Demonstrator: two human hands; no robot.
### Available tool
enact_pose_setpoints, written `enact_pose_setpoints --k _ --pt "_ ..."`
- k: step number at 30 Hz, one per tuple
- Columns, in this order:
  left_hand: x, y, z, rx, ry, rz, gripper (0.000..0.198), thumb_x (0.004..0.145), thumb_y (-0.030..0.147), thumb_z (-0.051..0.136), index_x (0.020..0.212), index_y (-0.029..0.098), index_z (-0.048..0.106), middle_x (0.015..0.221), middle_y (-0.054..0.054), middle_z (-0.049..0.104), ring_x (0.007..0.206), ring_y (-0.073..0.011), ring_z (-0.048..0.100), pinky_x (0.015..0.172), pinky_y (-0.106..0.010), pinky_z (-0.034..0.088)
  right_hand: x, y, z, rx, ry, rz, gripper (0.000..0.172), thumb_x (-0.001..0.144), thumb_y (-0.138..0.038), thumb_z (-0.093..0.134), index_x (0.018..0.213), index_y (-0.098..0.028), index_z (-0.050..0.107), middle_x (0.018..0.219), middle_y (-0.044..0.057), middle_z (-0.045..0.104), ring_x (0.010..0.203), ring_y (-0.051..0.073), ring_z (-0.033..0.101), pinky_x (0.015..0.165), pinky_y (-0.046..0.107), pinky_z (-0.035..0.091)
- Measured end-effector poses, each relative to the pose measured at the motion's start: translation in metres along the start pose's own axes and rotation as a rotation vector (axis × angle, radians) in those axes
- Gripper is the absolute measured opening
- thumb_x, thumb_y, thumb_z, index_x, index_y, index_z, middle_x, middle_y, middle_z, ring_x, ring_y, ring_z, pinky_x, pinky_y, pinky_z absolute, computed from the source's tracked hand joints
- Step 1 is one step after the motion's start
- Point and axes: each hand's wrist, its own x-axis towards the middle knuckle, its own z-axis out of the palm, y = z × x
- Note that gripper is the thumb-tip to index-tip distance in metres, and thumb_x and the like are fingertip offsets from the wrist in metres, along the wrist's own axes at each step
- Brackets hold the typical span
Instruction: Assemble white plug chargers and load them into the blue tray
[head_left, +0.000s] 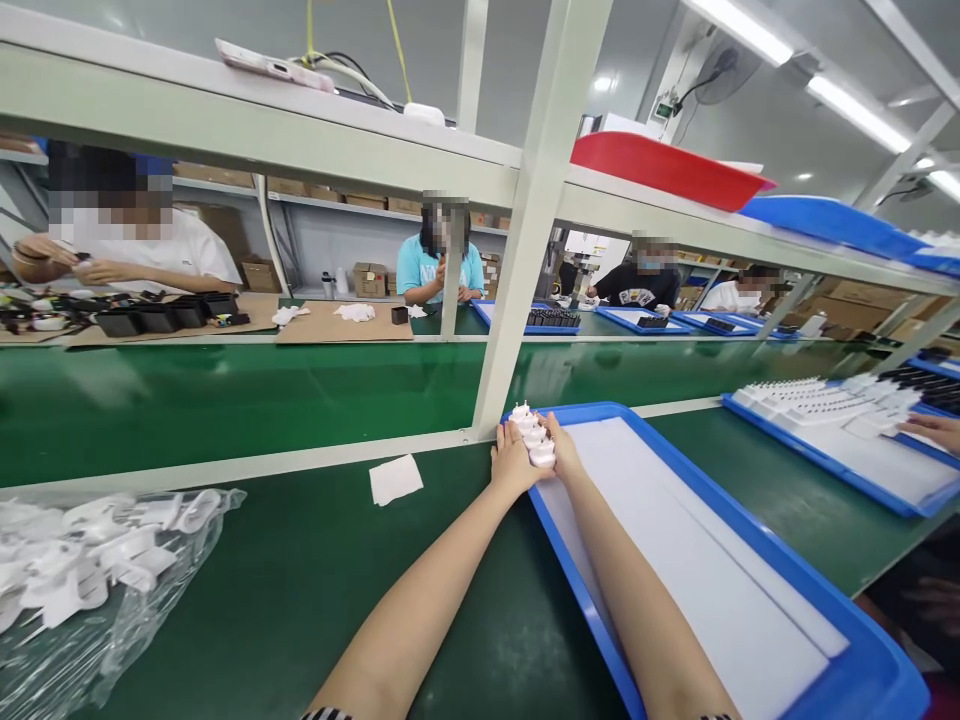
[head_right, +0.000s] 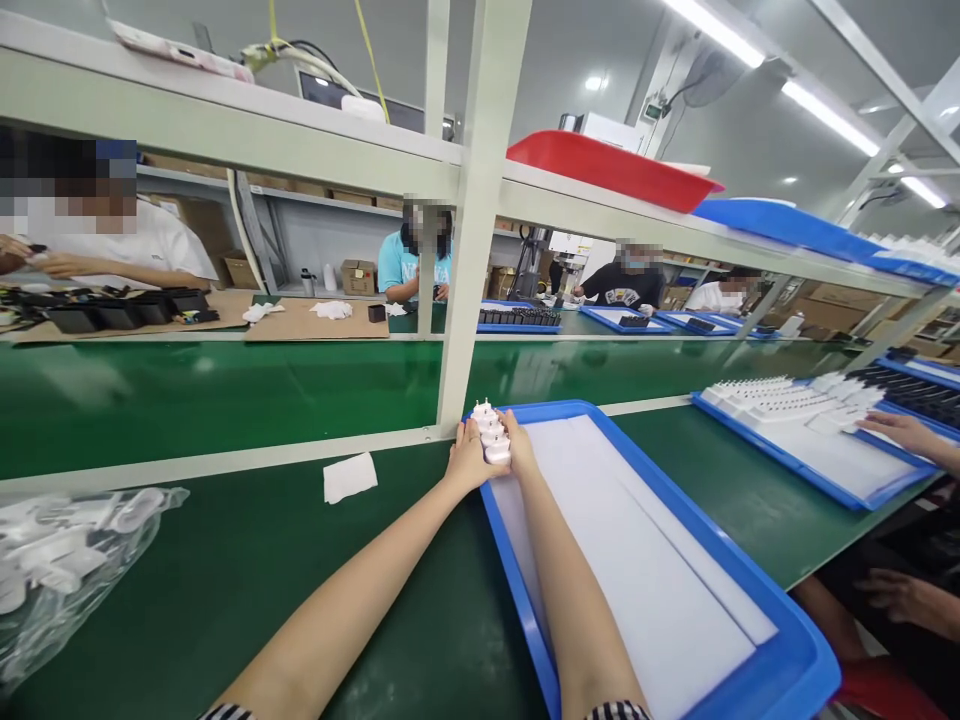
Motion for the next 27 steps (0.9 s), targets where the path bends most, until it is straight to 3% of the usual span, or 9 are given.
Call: enact_pose_setpoints --k 4,7,16,20,23,25,27 --pt "-0.007 -0.009 -0.006 -0.027 -0.018 0.085 0.103 0.047 0.049 0.059 0.124 0.008 0.002 0.131 -0.012 0.003 0.119 -0.0236 -0.006 0.097 -0.037 0.008 -0.001 -0.003 -0.005 -0.054 0.047 0.017 0.049 0.072 -0.049 0.033 0.095 -0.012 0.053 0.101 0.01 0.055 0.092 0.018 0.051 0.078 0.028 0.04" --pt "-0.026 -0.023 -0.02 0.021 -0.09 0.12 0.101 0.05 0.052 0.056 0.123 0.004 0.005 0.13 -0.016 0.003 0.118 -0.0253 -0.003 0.097 -0.035 0.007 -0.005 -0.008 -0.01 -0.101 0.073 0.046 0.048 0.073 -0.049 0.032 0.092 -0.011 0.055 0.098 0.011 0.057 0.09 0.019 0.052 0.075 0.029 0.042" --pt "-0.135 -0.093 -0.099 0.306 -0.133 -0.015 0.084 0.061 0.053 0.044 0.123 0.005 0.016 0.13 -0.015 0.004 0.118 -0.0244 0.0 0.096 -0.034 0.01 -0.033 -0.025 -0.01 -0.215 0.22 0.078 0.04 0.075 -0.039 0.03 0.082 -0.011 0.058 0.094 0.014 0.058 0.085 0.019 0.055 0.069 0.029 0.043" --pt "-0.168 -0.125 -0.125 0.375 -0.093 -0.115 0.078 0.062 0.051 0.044 0.121 0.006 0.022 0.129 -0.015 0.009 0.118 -0.0251 0.003 0.095 -0.035 0.013 -0.046 -0.04 -0.008 -0.283 0.367 -0.021 0.04 0.073 -0.042 0.03 0.078 -0.013 0.056 0.087 0.011 0.059 0.08 0.018 0.055 0.065 0.028 0.043" --pt "-0.18 -0.142 -0.136 0.407 -0.062 -0.168 0.075 0.062 0.05 0.045 0.12 0.006 0.027 0.129 -0.016 0.012 0.118 -0.0259 0.005 0.095 -0.035 0.016 -0.056 -0.059 -0.003 -0.354 0.518 -0.173 0.047 0.075 -0.044 0.019 0.089 -0.012 0.05 0.098 0.011 0.054 0.09 0.018 0.049 0.071 0.029 0.04" --pt "-0.183 -0.149 -0.138 0.429 -0.017 -0.175 0.072 0.063 0.048 0.046 0.119 0.006 0.028 0.128 -0.016 0.015 0.118 -0.026 0.008 0.094 -0.034 0.017 -0.064 -0.071 0.01 -0.419 0.563 -0.275 0.05 0.076 -0.04 0.01 0.099 -0.01 0.043 0.105 0.013 0.048 0.097 0.017 0.044 0.078 0.03 0.036" --pt "-0.185 -0.153 -0.138 0.465 0.043 -0.153 0.066 0.067 0.047 0.042 0.117 0.006 0.032 0.127 -0.016 0.02 0.118 -0.0255 0.011 0.094 -0.034 0.018 -0.074 -0.076 0.035 -0.502 0.506 -0.35 0.051 0.077 -0.037 0.006 0.103 -0.009 0.04 0.106 0.013 0.046 0.098 0.016 0.043 0.081 0.03 0.034"
